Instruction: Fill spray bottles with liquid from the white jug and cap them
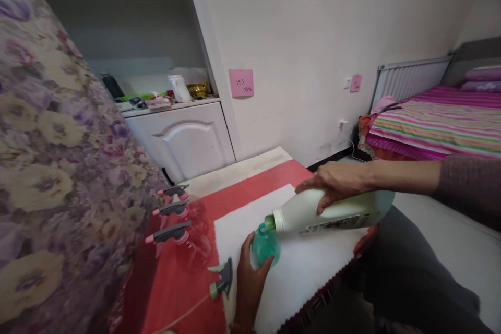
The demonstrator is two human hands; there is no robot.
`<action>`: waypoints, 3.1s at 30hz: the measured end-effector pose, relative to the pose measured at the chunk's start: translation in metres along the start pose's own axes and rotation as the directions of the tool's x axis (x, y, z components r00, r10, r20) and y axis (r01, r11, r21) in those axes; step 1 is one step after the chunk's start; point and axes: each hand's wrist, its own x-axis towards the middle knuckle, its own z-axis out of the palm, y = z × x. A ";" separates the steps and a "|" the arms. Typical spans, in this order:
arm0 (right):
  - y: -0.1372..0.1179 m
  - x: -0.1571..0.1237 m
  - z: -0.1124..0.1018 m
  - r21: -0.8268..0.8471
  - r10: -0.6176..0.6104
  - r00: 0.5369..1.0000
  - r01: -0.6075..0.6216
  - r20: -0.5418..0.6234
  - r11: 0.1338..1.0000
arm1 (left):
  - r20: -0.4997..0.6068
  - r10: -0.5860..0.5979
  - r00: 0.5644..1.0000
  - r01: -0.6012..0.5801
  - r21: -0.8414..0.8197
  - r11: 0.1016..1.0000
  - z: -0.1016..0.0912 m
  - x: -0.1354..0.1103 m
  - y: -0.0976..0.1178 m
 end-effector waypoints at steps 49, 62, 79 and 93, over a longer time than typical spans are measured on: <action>-0.005 0.004 -0.013 0.027 -0.067 0.997 0.066 0.031 0.997 | 0.011 0.011 1.000 -0.011 -0.037 0.999 0.001 -0.002 0.005; -0.005 0.005 -0.013 0.034 -0.074 0.996 0.073 0.039 0.997 | 0.013 -0.012 1.000 0.013 -0.053 0.999 0.001 -0.001 0.004; 0.001 0.007 -0.009 0.009 -0.087 0.996 0.086 0.023 0.996 | 0.026 -0.003 1.000 0.004 -0.050 0.999 -0.001 0.000 0.011; 0.000 0.008 -0.010 -0.010 -0.064 0.998 0.064 0.023 0.998 | 0.036 -0.006 0.999 0.006 0.003 1.000 0.002 0.001 0.003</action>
